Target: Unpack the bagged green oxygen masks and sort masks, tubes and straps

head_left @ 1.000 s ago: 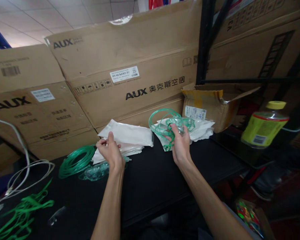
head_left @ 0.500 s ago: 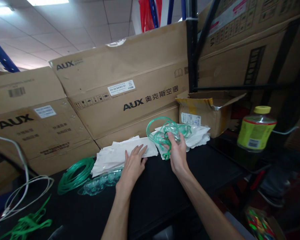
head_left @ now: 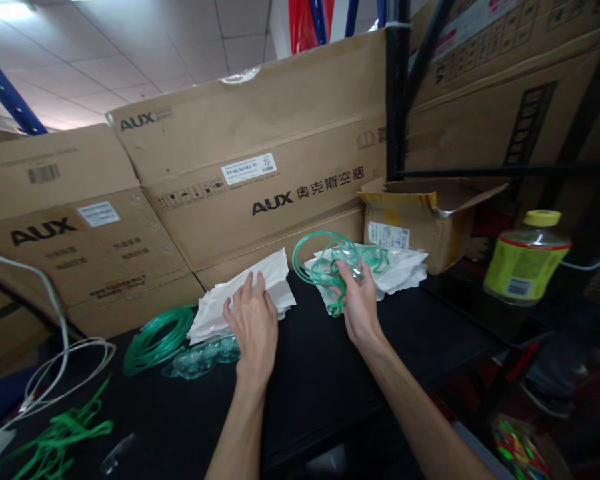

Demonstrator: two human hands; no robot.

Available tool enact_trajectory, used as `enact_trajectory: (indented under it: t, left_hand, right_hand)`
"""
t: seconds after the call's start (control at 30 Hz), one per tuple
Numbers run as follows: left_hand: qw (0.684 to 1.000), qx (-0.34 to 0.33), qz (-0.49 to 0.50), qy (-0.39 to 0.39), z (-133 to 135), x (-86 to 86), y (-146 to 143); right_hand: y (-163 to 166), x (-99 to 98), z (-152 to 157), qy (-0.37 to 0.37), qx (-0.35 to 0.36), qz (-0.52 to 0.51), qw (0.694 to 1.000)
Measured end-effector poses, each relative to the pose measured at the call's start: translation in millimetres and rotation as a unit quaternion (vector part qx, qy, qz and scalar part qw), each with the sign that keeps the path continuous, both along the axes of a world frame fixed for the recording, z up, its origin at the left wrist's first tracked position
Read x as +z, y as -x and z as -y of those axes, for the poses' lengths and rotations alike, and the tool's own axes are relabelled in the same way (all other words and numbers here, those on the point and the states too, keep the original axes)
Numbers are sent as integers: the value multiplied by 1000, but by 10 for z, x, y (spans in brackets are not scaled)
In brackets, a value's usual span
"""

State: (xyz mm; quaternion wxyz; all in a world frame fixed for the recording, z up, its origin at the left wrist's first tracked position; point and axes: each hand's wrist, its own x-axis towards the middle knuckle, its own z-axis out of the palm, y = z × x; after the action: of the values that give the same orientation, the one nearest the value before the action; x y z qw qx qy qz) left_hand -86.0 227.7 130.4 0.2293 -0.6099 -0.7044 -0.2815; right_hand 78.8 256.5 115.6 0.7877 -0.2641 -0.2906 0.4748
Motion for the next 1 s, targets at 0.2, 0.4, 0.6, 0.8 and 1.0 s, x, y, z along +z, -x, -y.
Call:
enact_trajectory:
  t: [0.2,0.4,0.6,0.8,1.0]
  left_hand:
    - [996,23,1,87,-20,-101,24]
    - [997,13,11,78,-132,-12,140]
    - [957,-20,-75,281,-551,345,772]
    - [870,-55,-111,477,-780,566,1405]
    - [838,-43,-120,530,-834,274,1483]
  right_hand:
    - [5,11,13,1,11,3,1000]
    - [13,9,15,13,24,-2,1000]
    - [19,16,8,11,40,0,999]
    - [29,53,39,11,73,-13,997]
    - [26,63,74,12,128,-25,991]
